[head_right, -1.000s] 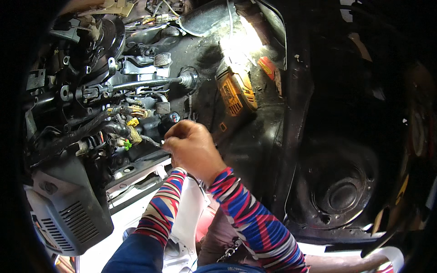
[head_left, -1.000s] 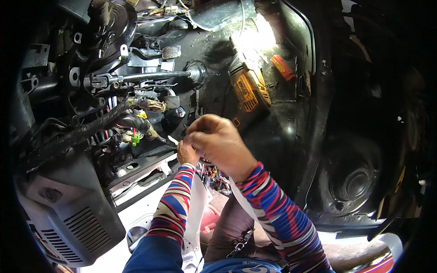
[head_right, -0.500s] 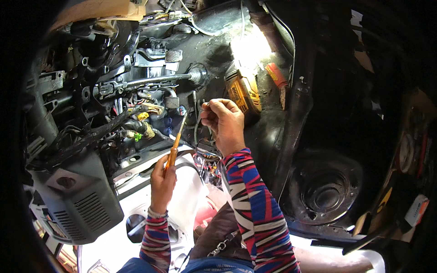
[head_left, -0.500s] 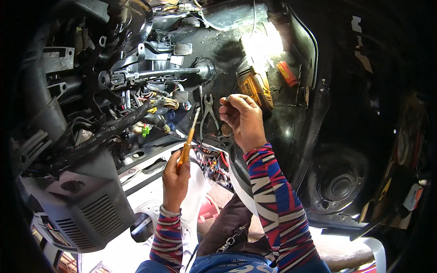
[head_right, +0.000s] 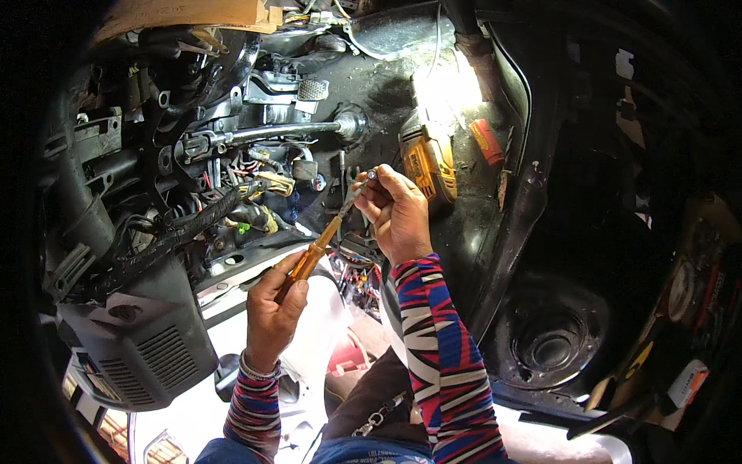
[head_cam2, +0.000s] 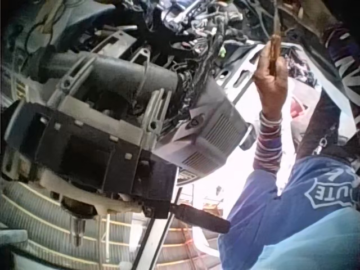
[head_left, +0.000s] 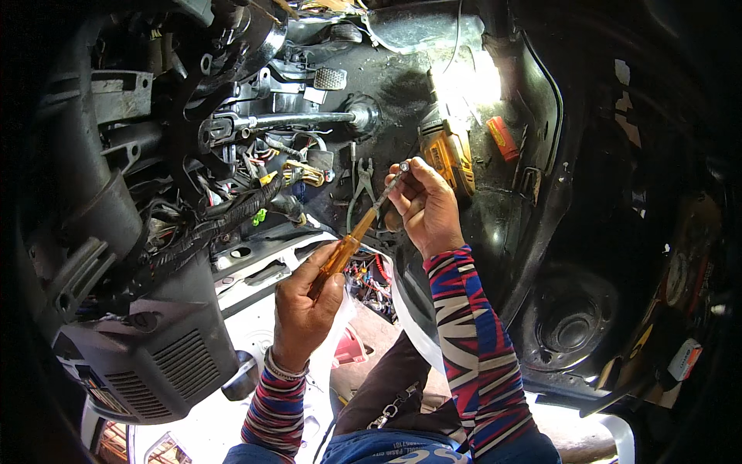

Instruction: The person walks through a cluttered auto repair shop and enters a white van with its interior partially disassembled. They use a cordless drill to remove screws from the dashboard area, then switch to a screwdriver to adjust components under the dashboard. The person handles small parts and tools while working on the vehicle's interior.

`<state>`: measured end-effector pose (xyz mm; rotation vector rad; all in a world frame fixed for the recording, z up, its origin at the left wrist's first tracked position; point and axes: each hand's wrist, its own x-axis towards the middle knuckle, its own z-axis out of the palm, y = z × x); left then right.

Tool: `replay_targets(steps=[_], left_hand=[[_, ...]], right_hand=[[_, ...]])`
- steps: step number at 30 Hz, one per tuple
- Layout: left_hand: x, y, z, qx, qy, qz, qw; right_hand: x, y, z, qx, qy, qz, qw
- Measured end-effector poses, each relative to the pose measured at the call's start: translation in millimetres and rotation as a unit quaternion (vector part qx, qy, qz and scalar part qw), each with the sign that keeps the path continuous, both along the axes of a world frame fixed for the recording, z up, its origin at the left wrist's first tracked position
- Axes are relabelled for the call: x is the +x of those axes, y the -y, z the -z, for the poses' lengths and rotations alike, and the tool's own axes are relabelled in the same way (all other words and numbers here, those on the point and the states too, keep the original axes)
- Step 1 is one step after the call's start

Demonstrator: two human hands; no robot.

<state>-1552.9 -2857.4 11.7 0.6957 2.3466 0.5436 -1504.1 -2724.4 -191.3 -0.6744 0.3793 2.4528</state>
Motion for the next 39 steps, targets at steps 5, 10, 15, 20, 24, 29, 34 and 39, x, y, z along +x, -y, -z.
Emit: replay_targets(steps=[5, 10, 15, 20, 24, 29, 34, 39], left_hand=[[-4.0, -3.6, 6.1, -0.003, 0.010, -0.008, 1.000], [-9.6, -10.8, 4.8, -0.012, -0.008, 0.007, 1.000], [-20.2, -28.9, -2.9, -0.087, -0.058, 0.040, 0.994], [-30.5, -58.5, 10.7, -0.081, -0.199, 0.151, 0.965], [-28.4, -75.1, 20.0, -0.186, -0.262, 0.194, 0.927], [-22.2, -95.4, 37.6, -0.248, -0.281, 0.247, 0.893], [-21.3, -115.7, 56.4, -0.311, -0.306, 0.269, 0.859], [-36.5, -133.7, 78.1, -0.340, -0.323, 0.276, 0.839]], right_hand=[[-1.6, -2.0, -0.9, 0.019, 0.005, -0.018, 1.000], [-5.8, -1.1, -0.7, 0.053, 0.012, -0.014, 0.998], [-21.7, 0.8, 9.5, 0.133, 0.078, -0.009, 0.988], [-49.7, 4.2, 29.3, 0.167, 0.130, -0.006, 0.977], [-73.8, 14.9, 45.2, 0.128, 0.119, -0.014, 0.984], [-92.3, 23.0, 64.1, 0.025, 0.057, 0.000, 0.998], [-109.9, 26.9, 76.6, -0.137, 0.042, 0.024, 0.989], [-142.7, 30.2, 93.3, -0.274, -0.027, 0.090, 0.957]])
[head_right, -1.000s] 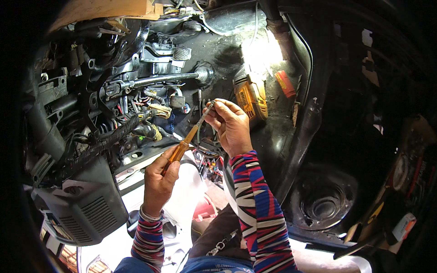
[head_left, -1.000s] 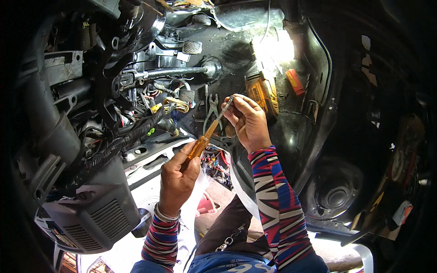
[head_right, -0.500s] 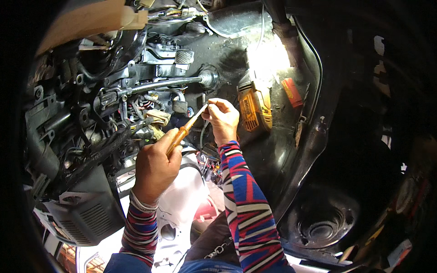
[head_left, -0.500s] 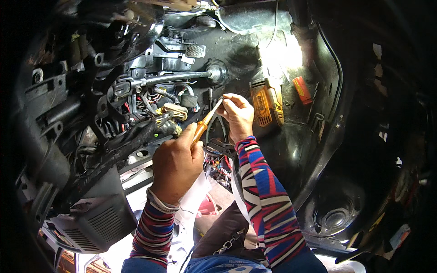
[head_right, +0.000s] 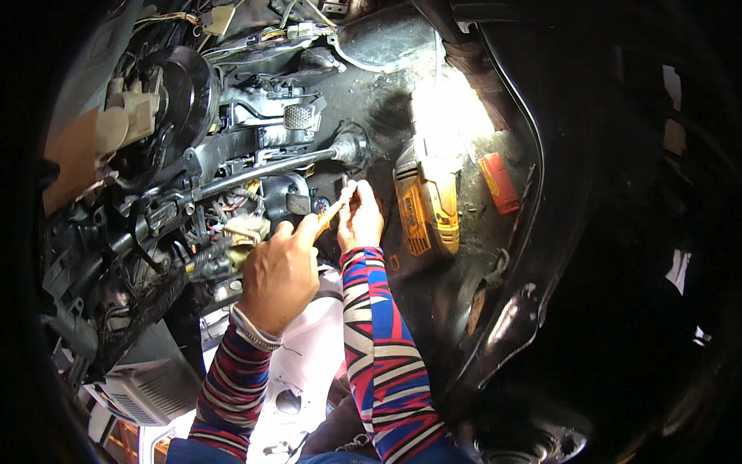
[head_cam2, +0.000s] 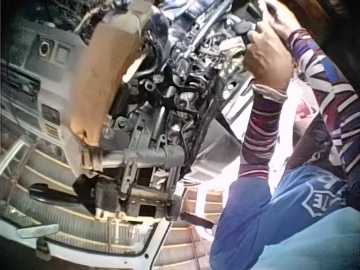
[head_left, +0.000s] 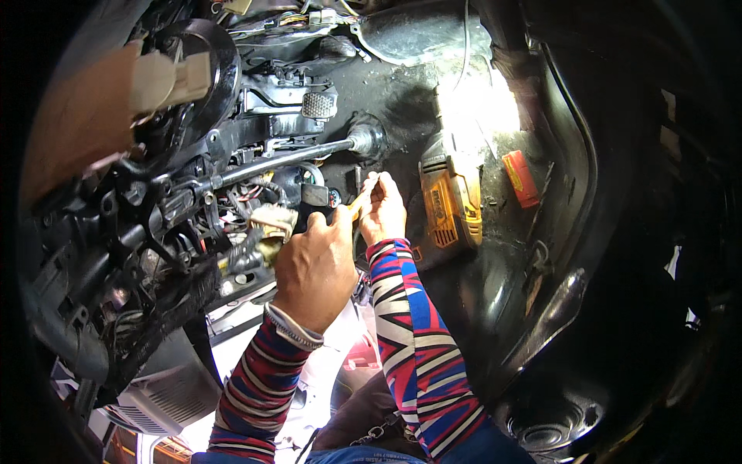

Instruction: The person walks through a cluttered auto repair shop and enters a white van with its interior partially disassembled. They use a cordless drill to remove screws from the dashboard area, then switch to a screwdriver to adjust components under the dashboard. The person handles small parts and tools while working on the vehicle's interior.

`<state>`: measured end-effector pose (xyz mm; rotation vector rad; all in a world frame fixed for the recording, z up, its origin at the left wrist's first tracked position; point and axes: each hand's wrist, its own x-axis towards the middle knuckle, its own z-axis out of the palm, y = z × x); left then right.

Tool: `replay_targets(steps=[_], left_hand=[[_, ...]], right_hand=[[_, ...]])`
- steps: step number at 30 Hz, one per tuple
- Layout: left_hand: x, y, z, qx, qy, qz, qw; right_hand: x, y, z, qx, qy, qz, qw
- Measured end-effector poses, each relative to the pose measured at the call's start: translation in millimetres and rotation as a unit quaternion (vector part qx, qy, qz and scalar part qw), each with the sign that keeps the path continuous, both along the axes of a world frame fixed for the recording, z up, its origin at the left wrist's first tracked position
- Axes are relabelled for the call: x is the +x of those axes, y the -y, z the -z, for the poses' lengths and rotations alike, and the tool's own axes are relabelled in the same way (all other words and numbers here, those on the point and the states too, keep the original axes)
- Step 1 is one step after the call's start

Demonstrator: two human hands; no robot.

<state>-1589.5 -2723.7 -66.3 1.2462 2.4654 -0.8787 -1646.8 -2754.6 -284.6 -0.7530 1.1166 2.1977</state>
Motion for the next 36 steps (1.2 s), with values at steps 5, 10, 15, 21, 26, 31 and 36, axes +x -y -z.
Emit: replay_targets(steps=[5, 10, 15, 21, 26, 31, 36], left_hand=[[-32.9, -17.0, 12.5, -0.035, -0.036, 0.054, 0.997], [-56.8, -24.5, 31.1, -0.030, 0.003, 0.049, 0.998], [-77.6, -19.2, 41.9, 0.024, 0.027, 0.033, 0.999], [-99.7, -14.6, 54.9, 0.073, 0.049, 0.025, 0.996], [-107.3, -16.7, 57.5, 0.069, 0.045, 0.039, 0.996], [-106.1, -24.7, 58.3, 0.034, 0.010, 0.076, 0.997], [-109.0, -38.5, 63.7, 0.113, 0.019, 0.149, 0.982]], right_hand=[[-27.1, 14.2, 11.2, 0.407, 0.169, -0.140, 0.887], [-51.4, 3.8, 28.8, -0.003, -0.043, 0.020, 0.999], [-63.6, -10.2, 35.9, -0.113, -0.027, 0.062, 0.991], [-62.6, -24.9, 51.0, -0.133, -0.044, 0.024, 0.990], [-61.7, -33.1, 48.7, -0.237, -0.054, 0.022, 0.970], [-63.9, -33.5, 50.2, -0.202, -0.040, 0.000, 0.979], [-65.9, -26.8, 63.5, 0.025, 0.001, -0.035, 0.999]])
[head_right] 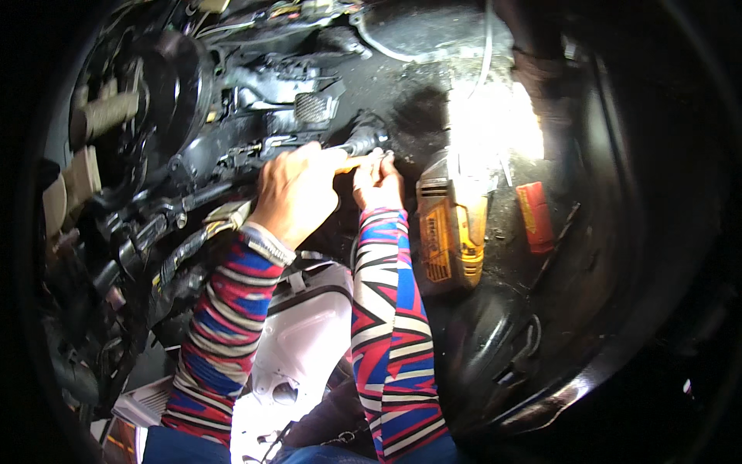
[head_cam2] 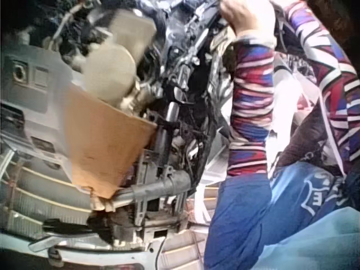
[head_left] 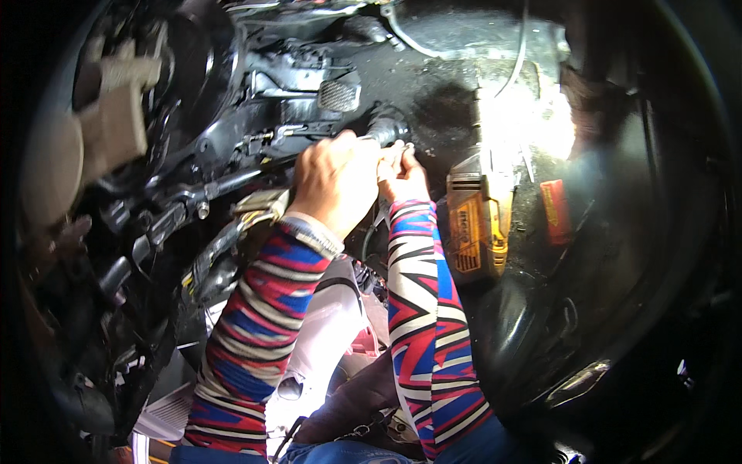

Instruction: The person walks through a cluttered auto repair shop and enters a white van with its interior partially disassembled. They use a cordless drill to remove screws from the dashboard area, then switch to a screwdriver to adjust components under the dashboard. The person handles small parts and tools while working on the vehicle's interior.

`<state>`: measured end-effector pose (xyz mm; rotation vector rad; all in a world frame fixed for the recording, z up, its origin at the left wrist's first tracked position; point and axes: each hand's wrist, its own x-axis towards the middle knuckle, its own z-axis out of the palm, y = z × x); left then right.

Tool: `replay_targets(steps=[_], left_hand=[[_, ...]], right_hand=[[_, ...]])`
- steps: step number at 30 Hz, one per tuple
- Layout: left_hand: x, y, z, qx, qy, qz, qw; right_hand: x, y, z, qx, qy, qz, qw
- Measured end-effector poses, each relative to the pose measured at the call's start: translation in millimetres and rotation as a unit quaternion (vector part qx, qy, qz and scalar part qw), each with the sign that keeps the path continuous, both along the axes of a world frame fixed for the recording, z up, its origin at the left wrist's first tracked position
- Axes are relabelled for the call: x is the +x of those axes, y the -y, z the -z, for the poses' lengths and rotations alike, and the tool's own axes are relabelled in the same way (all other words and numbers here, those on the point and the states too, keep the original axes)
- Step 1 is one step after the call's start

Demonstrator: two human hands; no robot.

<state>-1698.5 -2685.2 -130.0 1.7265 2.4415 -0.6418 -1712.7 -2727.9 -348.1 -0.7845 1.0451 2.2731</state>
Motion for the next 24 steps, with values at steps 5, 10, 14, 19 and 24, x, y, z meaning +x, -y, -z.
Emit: replay_targets(steps=[5, 10, 14, 19, 24], left_hand=[[-3.6, -6.0, 12.2, 0.017, -0.093, 0.114, 0.989], [3.7, 2.6, 15.4, 0.009, -0.129, 0.109, 0.986], [9.0, -5.4, 5.4, -0.034, -0.114, -0.031, 0.992], [-8.6, -35.0, -11.5, -0.163, 0.036, -0.331, 0.929], [-9.6, -11.7, -6.0, -0.033, -0.039, -0.084, 0.995]], right_hand=[[7.8, -2.2, 2.6, -0.019, -0.095, -0.024, 0.995], [15.6, -2.5, -5.0, 0.158, -0.044, -0.012, 0.986], [14.7, -2.1, -3.4, 0.014, -0.041, -0.028, 0.999], [15.3, -0.3, -3.1, 0.029, -0.060, -0.027, 0.997], [15.7, -2.2, -14.6, -0.002, -0.070, -0.009, 0.997]])
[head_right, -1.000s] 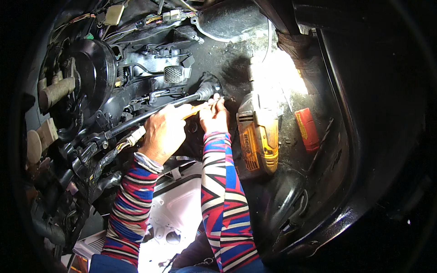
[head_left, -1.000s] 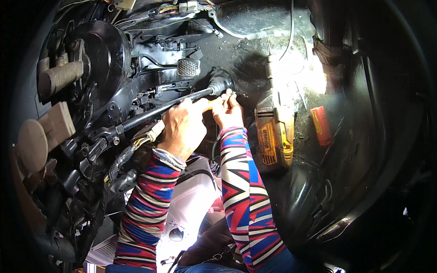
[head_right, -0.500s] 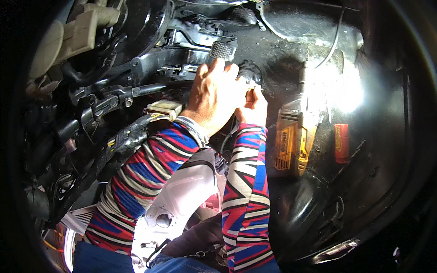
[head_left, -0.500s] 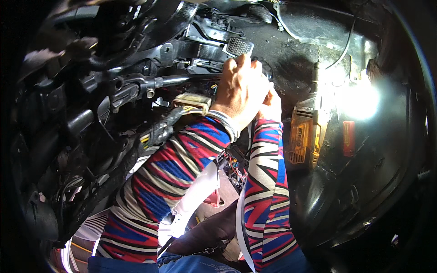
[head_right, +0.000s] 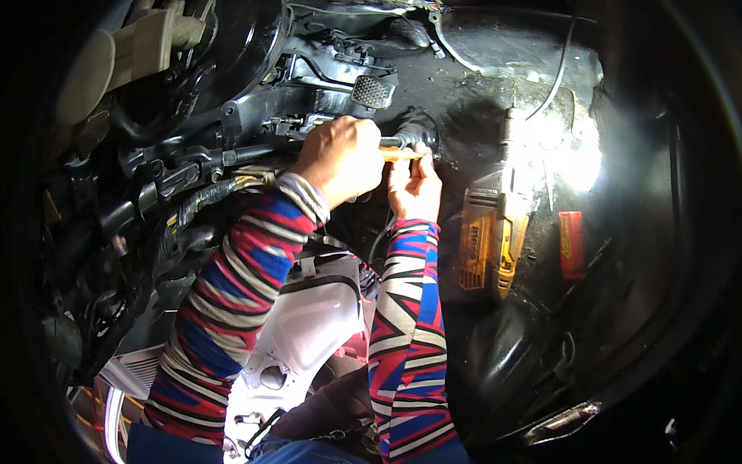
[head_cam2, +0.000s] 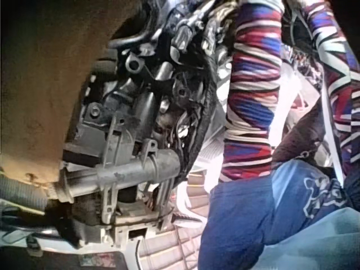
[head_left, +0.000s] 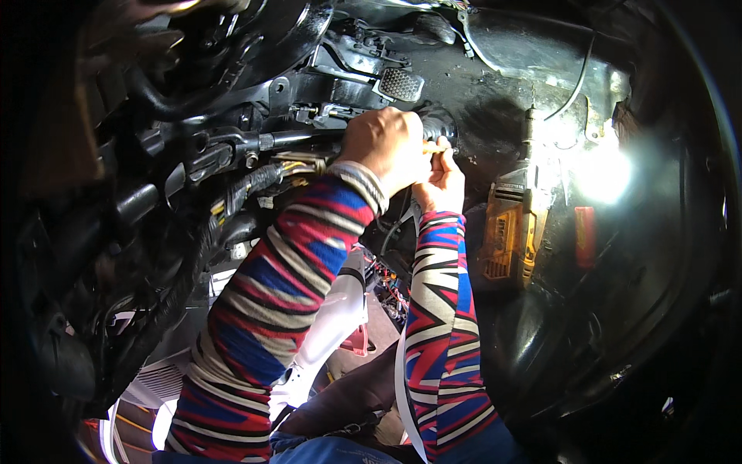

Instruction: The person walks through a cluttered auto repair shop and enters a white van with its interior partially disassembled. They use a cordless drill to remove screws from the dashboard area, then switch to a screwdriver to adjust components under the dashboard. The person handles small parts and tools while working on the vehicle's interior.

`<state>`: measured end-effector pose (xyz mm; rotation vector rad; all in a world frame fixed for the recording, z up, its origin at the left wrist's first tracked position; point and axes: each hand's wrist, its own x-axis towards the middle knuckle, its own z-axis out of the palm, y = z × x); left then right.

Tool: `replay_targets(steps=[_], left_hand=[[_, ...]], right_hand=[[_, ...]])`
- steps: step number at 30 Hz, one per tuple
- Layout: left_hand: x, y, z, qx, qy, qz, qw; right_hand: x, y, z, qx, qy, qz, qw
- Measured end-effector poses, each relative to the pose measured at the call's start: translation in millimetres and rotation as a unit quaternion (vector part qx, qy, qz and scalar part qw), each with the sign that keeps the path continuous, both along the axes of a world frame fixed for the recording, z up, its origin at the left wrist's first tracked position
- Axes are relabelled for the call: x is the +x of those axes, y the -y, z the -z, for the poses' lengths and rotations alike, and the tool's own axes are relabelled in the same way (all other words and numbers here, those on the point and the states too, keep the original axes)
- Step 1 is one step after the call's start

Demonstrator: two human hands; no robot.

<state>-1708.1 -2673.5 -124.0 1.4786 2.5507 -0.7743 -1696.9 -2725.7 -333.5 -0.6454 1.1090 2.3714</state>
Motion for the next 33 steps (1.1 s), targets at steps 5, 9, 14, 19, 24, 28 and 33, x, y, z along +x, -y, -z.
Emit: replay_targets(steps=[5, 9, 14, 19, 24, 28, 33], left_hand=[[1.0, 14.6, 11.3, 0.038, 0.009, 0.157, 0.987], [5.2, -2.2, 1.7, -0.014, 0.022, 0.006, 1.000], [-15.4, -23.8, -1.1, -0.106, 0.189, -0.329, 0.919], [-3.1, 18.3, 18.6, 0.055, 0.014, 0.132, 0.990], [4.4, 24.7, 12.2, -0.003, -0.029, 0.073, 0.997], [-28.5, -12.5, 6.8, -0.055, 0.268, -0.438, 0.856], [-10.0, 10.8, 14.0, -0.010, -0.007, 0.125, 0.992]], right_hand=[[-0.4, -3.4, -4.0, 0.028, -0.017, 0.005, 0.999], [0.7, -3.2, -3.5, 0.012, -0.001, 0.004, 1.000], [3.6, -3.9, -13.5, -0.041, 0.021, 0.016, 0.999], [2.7, -7.8, -15.0, -0.002, -0.005, 0.010, 1.000], [-7.6, 2.5, 3.1, -0.019, -0.020, 0.031, 0.999], [-13.6, 15.8, -0.1, 0.186, 0.129, 0.007, 0.974], [-4.8, 2.2, -13.6, 0.018, 0.008, 0.022, 1.000]])
